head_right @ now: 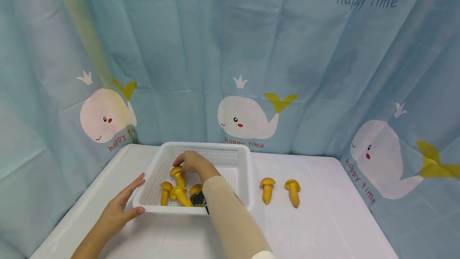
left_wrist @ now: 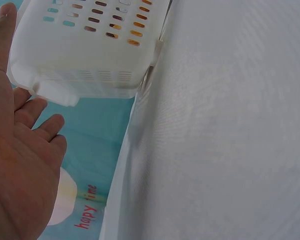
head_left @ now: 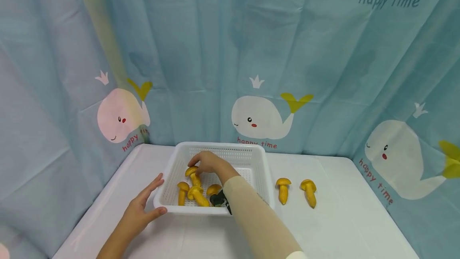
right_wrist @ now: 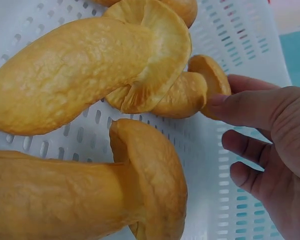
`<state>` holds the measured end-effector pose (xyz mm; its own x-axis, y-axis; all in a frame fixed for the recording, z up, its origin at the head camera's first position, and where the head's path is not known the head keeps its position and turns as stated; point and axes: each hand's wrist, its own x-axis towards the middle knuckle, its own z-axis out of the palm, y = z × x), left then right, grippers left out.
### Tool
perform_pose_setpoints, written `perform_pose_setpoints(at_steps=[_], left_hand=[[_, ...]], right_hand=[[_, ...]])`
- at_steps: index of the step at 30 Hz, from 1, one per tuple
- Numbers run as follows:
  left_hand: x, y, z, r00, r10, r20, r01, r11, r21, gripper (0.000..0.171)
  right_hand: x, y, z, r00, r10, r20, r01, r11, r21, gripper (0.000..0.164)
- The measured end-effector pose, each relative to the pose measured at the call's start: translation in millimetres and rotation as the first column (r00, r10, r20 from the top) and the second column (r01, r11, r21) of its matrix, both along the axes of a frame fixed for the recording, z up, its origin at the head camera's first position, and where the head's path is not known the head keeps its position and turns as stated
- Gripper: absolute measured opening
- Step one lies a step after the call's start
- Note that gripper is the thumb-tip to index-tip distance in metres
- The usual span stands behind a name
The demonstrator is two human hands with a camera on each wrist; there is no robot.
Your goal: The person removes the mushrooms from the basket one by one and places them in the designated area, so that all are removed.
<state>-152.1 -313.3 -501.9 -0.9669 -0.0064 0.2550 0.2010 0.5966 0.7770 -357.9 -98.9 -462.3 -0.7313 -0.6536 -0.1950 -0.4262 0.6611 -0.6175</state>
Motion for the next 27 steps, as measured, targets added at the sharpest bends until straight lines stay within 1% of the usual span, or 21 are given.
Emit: perform_pose_setpoints(at_steps=[6,10,12,17,21,24,27], left_hand=[[-0.3,-0.3,0.9,1.0,0.002,0.006,-0.002,1.0,0.005,0.083],[0.0,0.1,0.0,1.0,0.008,0.017,-0.008,1.0,-0.002,0.084],[0.0,0.4,0.1,1.0,0.012,0.023,-0.011,1.0,-0.009,0.084],[-0.5,1.1,3.4,0.999,0.015,0.034,-0.014,1.0,-0.009,0.084],[-0.3,0.5,4.3,1.0,0.01,0.03,-0.01,1.0,0.003,0.084],[0.7,-0.3,1.9,1.0,0.004,0.026,-0.004,1.0,0.002,0.083],[1.1,-2.6,-0.5,1.0,-0.006,0.006,0.006,1.0,-0.004,0.085]], right_hand=[[-1.1,-0.7,1.7,1.0,0.013,0.013,-0.013,1.0,-0.002,0.031],[-2.5,-1.2,1.5,1.0,0.021,-0.017,-0.021,1.0,0.012,0.028],[-2.8,-1.6,3.9,0.999,0.008,-0.053,-0.006,1.0,0.019,0.027],[-2.2,-1.4,17.6,0.992,-0.016,-0.128,0.017,1.0,0.005,0.026],[0.1,0.4,30.4,0.989,0.0,-0.15,-0.004,1.0,-0.026,0.028],[3.3,3.2,41.1,0.985,0.017,-0.174,-0.026,0.998,-0.05,0.029],[6.5,6.4,54.8,0.977,0.029,-0.211,-0.046,0.996,-0.076,0.03]])
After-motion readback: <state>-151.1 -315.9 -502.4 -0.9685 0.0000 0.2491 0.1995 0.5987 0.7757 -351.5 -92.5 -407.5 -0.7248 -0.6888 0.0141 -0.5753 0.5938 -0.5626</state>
